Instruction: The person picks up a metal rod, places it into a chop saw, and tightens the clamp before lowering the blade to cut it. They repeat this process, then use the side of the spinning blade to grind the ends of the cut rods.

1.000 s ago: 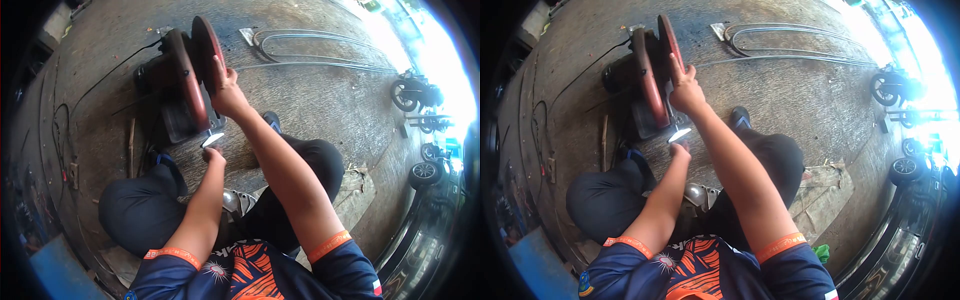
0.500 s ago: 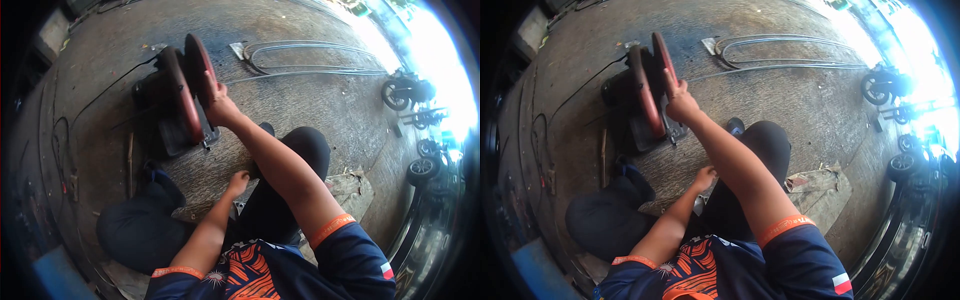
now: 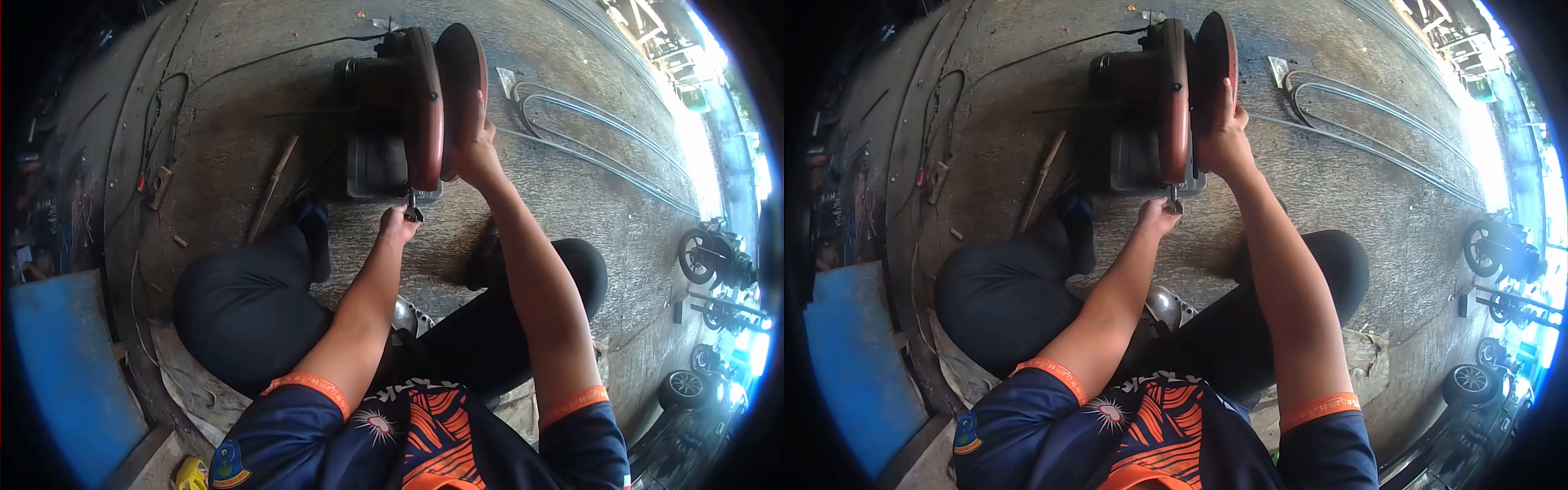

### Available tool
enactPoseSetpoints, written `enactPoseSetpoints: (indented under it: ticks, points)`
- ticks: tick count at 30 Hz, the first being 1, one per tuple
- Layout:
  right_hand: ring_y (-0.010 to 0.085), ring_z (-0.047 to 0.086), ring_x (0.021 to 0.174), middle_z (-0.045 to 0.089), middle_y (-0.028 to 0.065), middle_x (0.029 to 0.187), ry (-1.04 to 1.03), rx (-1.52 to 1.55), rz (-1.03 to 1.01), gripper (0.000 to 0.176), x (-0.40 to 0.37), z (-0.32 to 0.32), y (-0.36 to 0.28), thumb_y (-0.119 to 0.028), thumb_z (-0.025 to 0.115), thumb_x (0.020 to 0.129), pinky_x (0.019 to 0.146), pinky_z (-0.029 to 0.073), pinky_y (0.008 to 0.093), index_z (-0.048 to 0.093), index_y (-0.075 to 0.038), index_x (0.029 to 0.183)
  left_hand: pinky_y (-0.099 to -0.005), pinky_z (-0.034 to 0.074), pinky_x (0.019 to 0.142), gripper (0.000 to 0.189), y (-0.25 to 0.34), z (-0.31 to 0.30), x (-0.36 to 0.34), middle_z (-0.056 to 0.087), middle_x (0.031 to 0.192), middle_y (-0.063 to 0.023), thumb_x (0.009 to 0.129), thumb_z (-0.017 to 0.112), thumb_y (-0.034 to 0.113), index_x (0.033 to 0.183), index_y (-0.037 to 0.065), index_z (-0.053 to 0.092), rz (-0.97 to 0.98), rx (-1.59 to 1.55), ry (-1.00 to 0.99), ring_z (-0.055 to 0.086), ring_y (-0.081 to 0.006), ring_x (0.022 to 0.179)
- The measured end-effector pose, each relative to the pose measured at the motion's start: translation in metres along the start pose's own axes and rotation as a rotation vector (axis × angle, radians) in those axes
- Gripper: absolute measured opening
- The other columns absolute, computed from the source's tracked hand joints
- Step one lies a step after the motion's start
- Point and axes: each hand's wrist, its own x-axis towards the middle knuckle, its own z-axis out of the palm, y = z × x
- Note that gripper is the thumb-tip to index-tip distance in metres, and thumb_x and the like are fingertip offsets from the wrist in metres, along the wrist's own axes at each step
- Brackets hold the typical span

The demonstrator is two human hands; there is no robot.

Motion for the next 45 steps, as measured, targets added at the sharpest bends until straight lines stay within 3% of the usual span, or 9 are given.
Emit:
enactPoseSetpoints:
  ticks: [15, 19, 21, 23, 26, 33, 37, 43, 45]
  points:
    - [0.0587, 0.050, 0.101, 0.029, 0.0445, 0.126, 0.064, 0.006, -0.040, 0.094, -0.002, 0.002, 0.007, -0.012, 0.056, 0.081, 0.085, 0.051, 0.0517, -0.008, -0.015, 0.150, -0.0293, 0.050, 0.066, 0.011, -0.018, -0.001, -0.013, 0.060, 0.090, -0.0104, 0.095, 0.046, 0.004, 0.099, 0.002, 0.057, -0.034, -0.096, 0.170, 0.059, -0.0186, 0.073]
    - [0.0563, 0.054, 0.098, 0.030, 0.0434, 0.126, 0.069, 0.058, 0.050, 0.091, -0.003, -0.004, -0.006, -0.009, 0.055, 0.081, 0.086, 0.051, 0.0513, -0.004, -0.016, 0.150, -0.0475, 0.047, 0.076, 0.016, -0.071, 0.005, -0.045, 0.062, 0.086, -0.0216, 0.085, 0.051, 0.002, 0.098, 0.000, 0.060, 1.472, 1.261, 0.548, 0.059, -0.0414, 0.083]
    - [0.0567, 0.054, 0.099, 0.029, 0.0440, 0.127, 0.097, 0.043, 0.036, 0.091, -0.002, -0.002, -0.004, -0.008, 0.054, 0.080, 0.086, 0.051, 0.0520, -0.003, -0.018, 0.150, -0.0480, 0.048, 0.081, 0.018, -0.082, -0.023, -0.061, 0.064, 0.090, -0.0218, 0.081, 0.051, 0.000, 0.095, 0.001, 0.062, 1.543, 1.697, -0.380, 0.060, -0.0410, 0.086]
    - [0.0573, 0.054, 0.099, 0.029, 0.0440, 0.128, 0.088, -0.036, -0.009, 0.091, 0.004, 0.007, 0.010, -0.007, 0.054, 0.080, 0.087, 0.050, 0.0522, -0.003, -0.018, 0.150, -0.0475, 0.049, 0.082, 0.020, -0.091, -0.029, -0.091, 0.065, 0.091, -0.0229, 0.082, 0.051, 0.003, 0.098, 0.002, 0.064, 0.858, 2.463, -0.804, 0.061, -0.0398, 0.091]
    - [0.0578, 0.055, 0.097, 0.029, 0.0438, 0.128, 0.081, -0.043, 0.005, 0.092, 0.000, 0.002, 0.005, -0.006, 0.053, 0.078, 0.087, 0.050, 0.0521, -0.002, -0.020, 0.150, -0.0426, 0.050, 0.079, 0.027, -0.115, -0.062, -0.053, 0.067, 0.088, -0.0205, 0.087, 0.055, 0.019, 0.104, 0.001, 0.065, 0.291, 1.461, -0.212, 0.066, -0.0323, 0.089]
    - [0.0572, 0.055, 0.096, 0.029, 0.0430, 0.128, 0.106, 0.048, -0.006, 0.093, -0.002, 0.001, 0.004, -0.004, 0.052, 0.077, 0.088, 0.050, 0.0512, -0.001, -0.021, 0.150, -0.0470, 0.048, 0.080, 0.020, -0.060, 0.003, -0.032, 0.065, 0.096, -0.0236, 0.086, 0.052, 0.015, 0.091, -0.003, 0.062, 1.319, 1.225, 0.520, 0.063, -0.0372, 0.093]
    - [0.0570, 0.055, 0.097, 0.029, 0.0427, 0.128, 0.125, 0.028, -0.038, 0.093, 0.000, 0.005, 0.009, -0.004, 0.053, 0.076, 0.088, 0.050, 0.0511, -0.001, -0.021, 0.150, -0.0415, 0.051, 0.078, 0.026, -0.099, -0.004, -0.107, 0.067, 0.094, -0.0202, 0.078, 0.055, 0.007, 0.101, -0.002, 0.061, 0.472, 2.288, -0.701, 0.065, -0.0322, 0.090]
    - [0.0572, 0.054, 0.099, 0.029, 0.0424, 0.129, 0.113, 0.036, -0.013, 0.094, -0.003, 0.007, 0.011, -0.003, 0.053, 0.075, 0.089, 0.050, 0.0513, 0.000, -0.020, 0.150, -0.0307, 0.046, 0.056, 0.019, -0.088, -0.028, -0.035, 0.061, 0.069, -0.0045, 0.089, 0.052, 0.025, 0.092, 0.007, 0.061, 0.378, 1.043, -0.026, 0.057, -0.0172, 0.058]
    - [0.0569, 0.054, 0.100, 0.030, 0.0418, 0.129, 0.135, 0.028, -0.045, 0.093, 0.000, 0.009, 0.012, -0.003, 0.053, 0.075, 0.089, 0.050, 0.0519, 0.001, -0.020, 0.150, -0.0340, 0.047, 0.071, 0.033, -0.045, -0.026, -0.007, 0.061, 0.099, -0.0070, 0.094, 0.049, 0.038, 0.108, 0.008, 0.051, 0.220, 0.493, 0.205, 0.059, -0.0191, 0.082]
